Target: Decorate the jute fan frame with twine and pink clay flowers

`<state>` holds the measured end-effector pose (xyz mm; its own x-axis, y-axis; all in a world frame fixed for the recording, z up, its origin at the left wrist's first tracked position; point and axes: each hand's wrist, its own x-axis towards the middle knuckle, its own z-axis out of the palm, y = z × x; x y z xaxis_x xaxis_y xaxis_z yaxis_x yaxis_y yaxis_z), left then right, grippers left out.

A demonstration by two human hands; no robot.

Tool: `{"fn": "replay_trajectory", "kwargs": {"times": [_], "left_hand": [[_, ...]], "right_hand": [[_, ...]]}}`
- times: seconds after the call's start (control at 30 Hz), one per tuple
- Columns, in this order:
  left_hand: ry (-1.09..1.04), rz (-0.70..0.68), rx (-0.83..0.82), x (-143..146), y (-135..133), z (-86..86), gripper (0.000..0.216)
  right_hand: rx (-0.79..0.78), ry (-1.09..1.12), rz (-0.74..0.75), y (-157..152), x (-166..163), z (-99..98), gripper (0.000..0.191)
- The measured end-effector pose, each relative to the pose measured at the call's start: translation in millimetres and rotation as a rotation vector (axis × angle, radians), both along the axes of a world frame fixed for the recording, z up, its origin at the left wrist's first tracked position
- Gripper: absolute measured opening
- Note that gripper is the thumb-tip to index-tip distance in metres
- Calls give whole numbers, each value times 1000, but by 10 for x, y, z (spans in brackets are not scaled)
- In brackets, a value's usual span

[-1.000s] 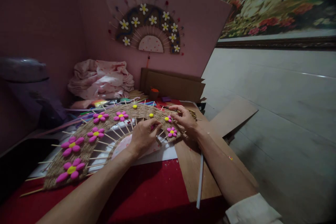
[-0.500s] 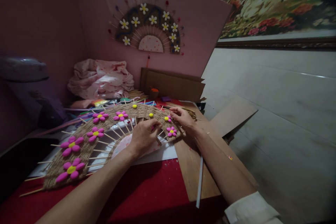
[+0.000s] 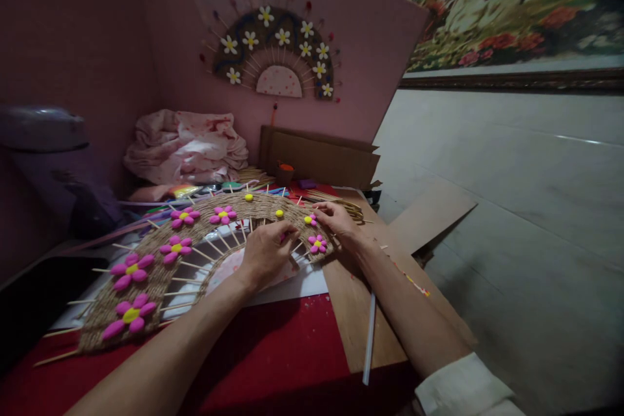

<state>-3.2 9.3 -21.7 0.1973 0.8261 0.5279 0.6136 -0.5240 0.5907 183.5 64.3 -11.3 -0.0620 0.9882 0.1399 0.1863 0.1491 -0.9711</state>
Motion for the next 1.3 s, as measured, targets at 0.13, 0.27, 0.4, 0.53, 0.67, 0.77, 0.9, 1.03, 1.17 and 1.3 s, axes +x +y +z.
{"fn": "replay_trajectory", "kwargs": {"times": [0.13,0.27,0.4,0.53,0.67,0.77,0.9,1.03,1.17,1.3], "left_hand": [[5,-2,-16,1,-10,15,17],[8,-4,-23,1,-16,18,17],[12,-8,-14,3,-10,15,17],[-3,-12,-17,4,-2,12,16],[-169,-46,-44,-3,4,38,16],[-462,-102,-95,-6,5,96,15],[-857,-214,-273,-6,-1,176,20],[-1070,-354,-498,-18,-2,212,28],[-1143,-428,-627,-24,-13,228,36],[-1199,-451,-652,1,-30,229,35]], "right_hand": [[-8,-2,0,9,-16,0,25],[27,-23,32,-8,6,1,31],[25,-15,51,0,-13,-18,31],[41,-30,40,28,-25,-44,33],[115,-68,-45,46,14,-26,36],[353,-145,-242,20,35,37,31],[718,-248,-326,-156,-5,158,18],[892,-297,-194,-421,-123,234,10],[946,-369,-16,-589,-264,229,14],[942,-459,28,-612,-340,178,24]]}}
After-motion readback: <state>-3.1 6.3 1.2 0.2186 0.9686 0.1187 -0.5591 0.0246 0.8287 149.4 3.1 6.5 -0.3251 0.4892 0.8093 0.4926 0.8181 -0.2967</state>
